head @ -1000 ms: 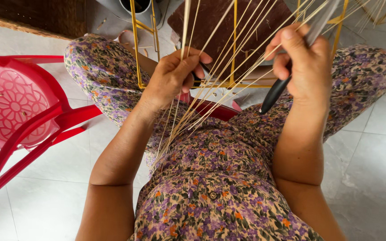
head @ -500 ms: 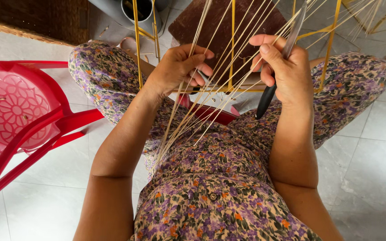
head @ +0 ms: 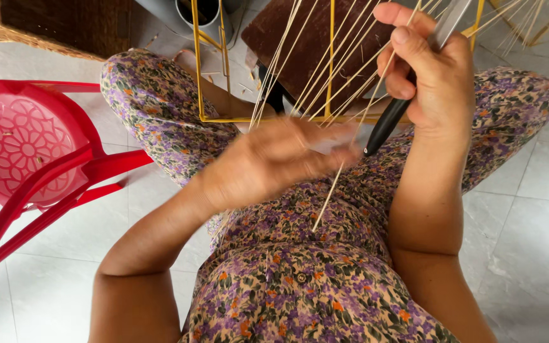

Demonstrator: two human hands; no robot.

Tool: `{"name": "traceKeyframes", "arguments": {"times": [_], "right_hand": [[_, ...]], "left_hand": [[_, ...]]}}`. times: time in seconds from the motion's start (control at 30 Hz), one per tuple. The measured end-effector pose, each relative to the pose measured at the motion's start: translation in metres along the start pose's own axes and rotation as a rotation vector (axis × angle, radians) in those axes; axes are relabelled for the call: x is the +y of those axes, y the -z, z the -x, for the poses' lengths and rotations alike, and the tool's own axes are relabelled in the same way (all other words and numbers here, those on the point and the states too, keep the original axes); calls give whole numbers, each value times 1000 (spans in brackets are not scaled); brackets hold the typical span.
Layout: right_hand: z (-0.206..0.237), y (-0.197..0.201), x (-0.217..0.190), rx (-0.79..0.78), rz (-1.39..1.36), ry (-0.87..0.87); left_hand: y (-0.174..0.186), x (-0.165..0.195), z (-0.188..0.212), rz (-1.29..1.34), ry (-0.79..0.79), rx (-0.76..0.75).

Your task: The person sits on the floor and uses a small knife to split and trim thin bamboo strips, drawing each strip against the blade to shave it thin. The person then attaches the finished strips to a yellow bamboo frame, working the strips around the frame edges.

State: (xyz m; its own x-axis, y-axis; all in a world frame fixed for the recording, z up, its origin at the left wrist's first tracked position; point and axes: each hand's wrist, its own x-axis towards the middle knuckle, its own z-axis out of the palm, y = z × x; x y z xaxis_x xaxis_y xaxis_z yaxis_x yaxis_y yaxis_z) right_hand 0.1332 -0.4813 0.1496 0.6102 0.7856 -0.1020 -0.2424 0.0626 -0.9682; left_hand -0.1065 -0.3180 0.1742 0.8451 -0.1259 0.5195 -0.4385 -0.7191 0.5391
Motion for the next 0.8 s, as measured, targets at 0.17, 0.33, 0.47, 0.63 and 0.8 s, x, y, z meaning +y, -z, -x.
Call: {"name": "traceKeyframes", "arguments": {"times": [0.17,0.33,0.47,0.63,0.8], "right_hand": [[0,-21,-12,-65,21,82],[16,-38,-29,-147,182,187],[41,-54,-41,-232,81,205],[81,-85,-47,-248,44,367],[118,-109,-60,-254,-54,452]], "left_hand": [[16,24,-20,-9,-245,-28],[42,35,-28,-223,-267,285],[70,45,-26,-425,-175,367],[85,56,-30,-439,-167,379],[82,60,-36,-381,-172,365]]}}
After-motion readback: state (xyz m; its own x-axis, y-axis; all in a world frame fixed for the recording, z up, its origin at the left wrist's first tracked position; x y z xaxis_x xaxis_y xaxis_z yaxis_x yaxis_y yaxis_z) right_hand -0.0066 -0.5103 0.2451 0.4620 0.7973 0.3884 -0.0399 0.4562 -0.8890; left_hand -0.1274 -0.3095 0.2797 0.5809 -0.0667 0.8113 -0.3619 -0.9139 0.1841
